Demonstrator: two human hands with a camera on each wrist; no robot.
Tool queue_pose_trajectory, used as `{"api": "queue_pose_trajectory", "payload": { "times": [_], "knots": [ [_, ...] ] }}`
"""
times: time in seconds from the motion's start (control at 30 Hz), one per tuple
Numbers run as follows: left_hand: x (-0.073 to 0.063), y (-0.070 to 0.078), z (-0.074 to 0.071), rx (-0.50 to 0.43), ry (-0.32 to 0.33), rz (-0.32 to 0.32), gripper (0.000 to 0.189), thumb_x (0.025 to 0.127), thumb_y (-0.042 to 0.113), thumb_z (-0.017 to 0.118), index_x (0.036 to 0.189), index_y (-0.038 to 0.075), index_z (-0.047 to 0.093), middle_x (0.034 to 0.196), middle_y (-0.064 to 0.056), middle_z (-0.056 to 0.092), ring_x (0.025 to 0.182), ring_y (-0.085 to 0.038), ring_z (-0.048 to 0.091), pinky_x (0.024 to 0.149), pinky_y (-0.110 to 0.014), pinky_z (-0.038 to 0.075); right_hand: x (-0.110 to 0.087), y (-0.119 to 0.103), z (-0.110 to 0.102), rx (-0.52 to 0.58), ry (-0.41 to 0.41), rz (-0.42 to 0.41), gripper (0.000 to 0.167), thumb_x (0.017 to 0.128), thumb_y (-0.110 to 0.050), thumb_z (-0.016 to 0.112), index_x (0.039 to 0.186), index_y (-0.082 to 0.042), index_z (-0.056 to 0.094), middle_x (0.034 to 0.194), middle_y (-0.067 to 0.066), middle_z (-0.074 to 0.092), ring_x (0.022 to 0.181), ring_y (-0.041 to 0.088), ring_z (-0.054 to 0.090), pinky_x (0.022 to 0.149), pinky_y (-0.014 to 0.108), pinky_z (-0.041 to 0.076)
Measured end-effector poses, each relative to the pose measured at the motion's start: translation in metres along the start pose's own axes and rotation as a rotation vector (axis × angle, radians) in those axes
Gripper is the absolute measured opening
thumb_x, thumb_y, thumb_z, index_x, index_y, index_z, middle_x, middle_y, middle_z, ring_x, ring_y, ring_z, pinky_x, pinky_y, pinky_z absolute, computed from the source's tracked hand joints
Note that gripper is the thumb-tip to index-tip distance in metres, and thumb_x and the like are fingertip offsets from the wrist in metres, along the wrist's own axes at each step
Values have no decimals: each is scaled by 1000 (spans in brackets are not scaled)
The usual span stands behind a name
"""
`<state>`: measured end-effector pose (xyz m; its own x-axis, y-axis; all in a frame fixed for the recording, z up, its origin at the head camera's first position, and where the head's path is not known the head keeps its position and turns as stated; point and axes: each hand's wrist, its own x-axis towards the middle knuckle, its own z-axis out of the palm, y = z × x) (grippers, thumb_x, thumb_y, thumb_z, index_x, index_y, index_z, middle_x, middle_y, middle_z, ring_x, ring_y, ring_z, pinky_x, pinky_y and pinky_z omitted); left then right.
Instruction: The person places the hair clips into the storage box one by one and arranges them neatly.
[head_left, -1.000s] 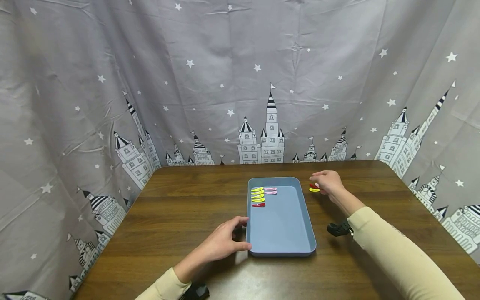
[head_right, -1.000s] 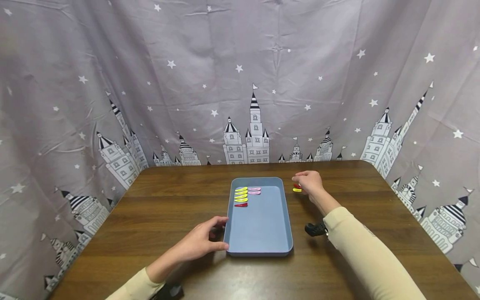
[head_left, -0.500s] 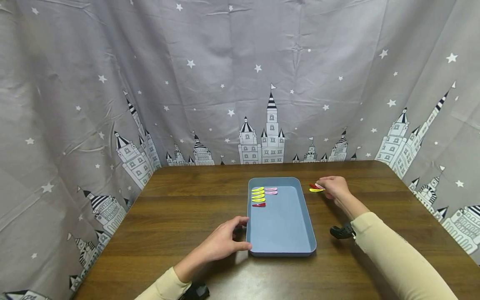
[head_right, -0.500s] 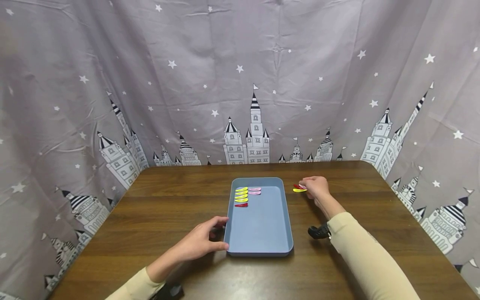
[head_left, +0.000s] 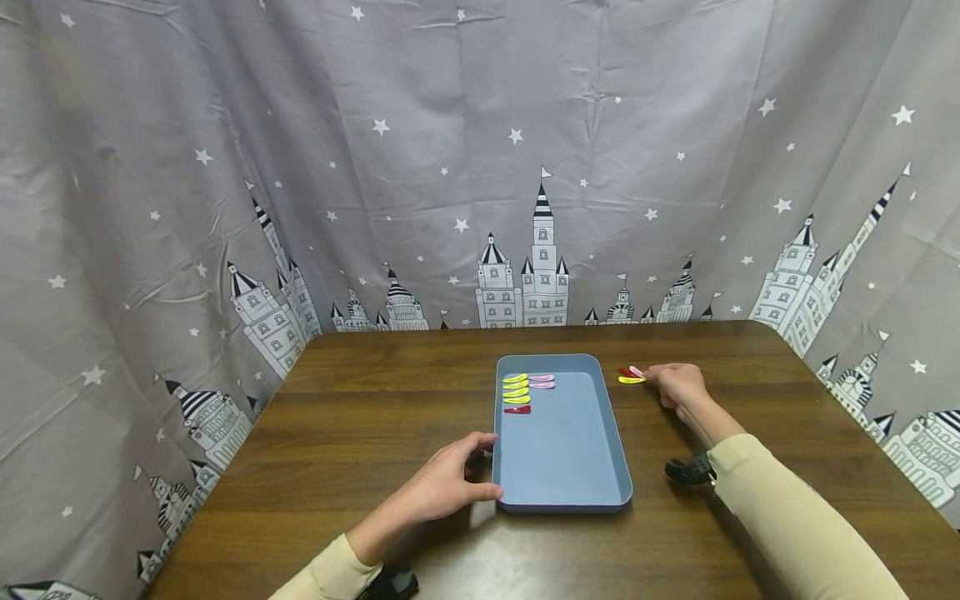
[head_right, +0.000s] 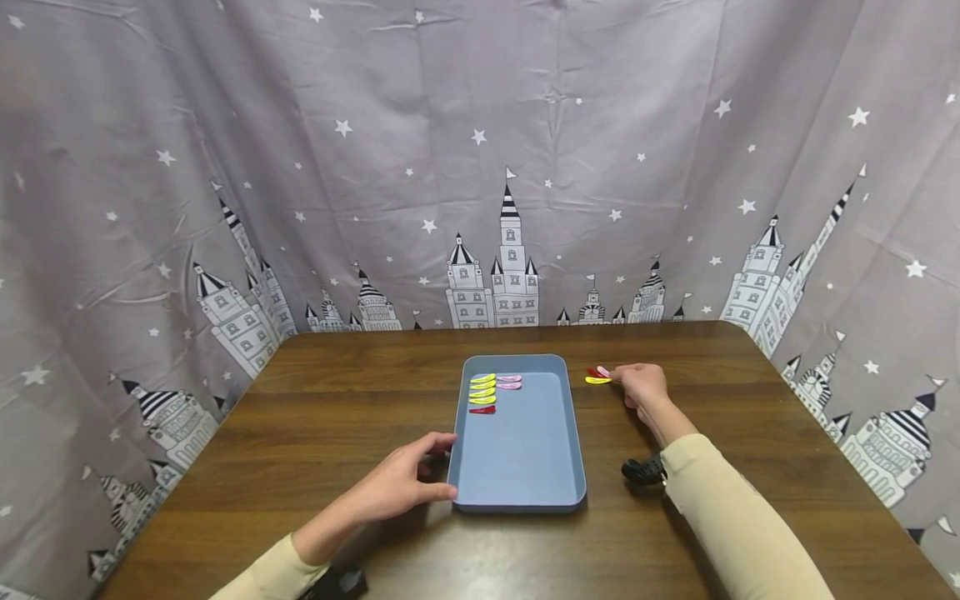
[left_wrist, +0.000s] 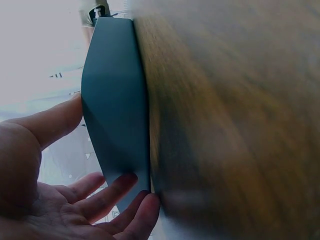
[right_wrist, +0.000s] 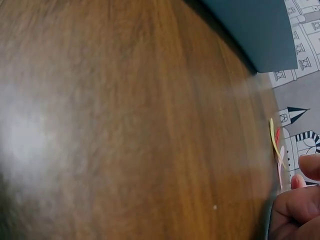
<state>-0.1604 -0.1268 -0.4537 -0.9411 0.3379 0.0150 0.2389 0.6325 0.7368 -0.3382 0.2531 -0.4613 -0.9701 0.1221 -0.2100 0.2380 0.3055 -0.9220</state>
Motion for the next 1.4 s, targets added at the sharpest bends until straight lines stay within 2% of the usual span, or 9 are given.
{"api": "queue_pose_trajectory", "payload": {
  "times": [0.2,0.4,0.7,0.93,1.03,1.27,1.4],
  "knots": [
    [0,1,0,-12,-9,-11,71,84,36,82,142,9,52,136,-9,61,125,-28,58,101,-47,51,-1,4,-2,-33,18,10,38,92,-15,66,120,10,64,86,0,52,61,6,45,53,21,48],
    [-1,2,-1,-19,-5,-3,70,83,33,83,141,8,52,135,-9,61,123,-28,59,100,-47,52,-2,6,-3,-50,33,14,31,90,-15,67,109,9,66,77,-1,48,61,8,47,53,21,49],
    [-1,1,-1,-6,-3,3,70,83,34,83,141,8,52,135,-10,61,123,-29,58,99,-49,52,-3,8,-3,-76,30,-6,24,89,-11,66,101,9,67,64,-5,44,56,7,44,51,20,47],
    [-1,1,0,-13,-9,-8,71,83,35,83,141,8,52,135,-9,61,124,-29,58,99,-48,52,-4,10,-2,-110,42,-16,30,90,-13,66,108,11,69,71,-1,46,62,10,46,52,22,48],
    [0,1,0,-17,-13,-17,71,83,36,82,142,8,52,136,-8,60,124,-27,58,100,-47,52,-4,10,-2,-119,49,-18,32,90,-13,65,110,12,68,68,-2,46,59,10,46,51,22,48],
    [1,1,0,-13,-13,-16,71,83,36,83,141,8,52,138,-9,60,126,-27,57,100,-48,52,-3,8,-1,-96,68,-5,28,89,-14,67,104,10,69,59,-5,45,52,8,45,47,21,46],
    [1,1,-1,-17,-10,-20,71,83,36,82,141,9,52,139,-9,59,126,-27,57,101,-48,51,-2,8,-2,-94,73,5,31,91,-16,67,110,9,69,66,-3,47,55,9,46,50,22,48]
  ]
}}
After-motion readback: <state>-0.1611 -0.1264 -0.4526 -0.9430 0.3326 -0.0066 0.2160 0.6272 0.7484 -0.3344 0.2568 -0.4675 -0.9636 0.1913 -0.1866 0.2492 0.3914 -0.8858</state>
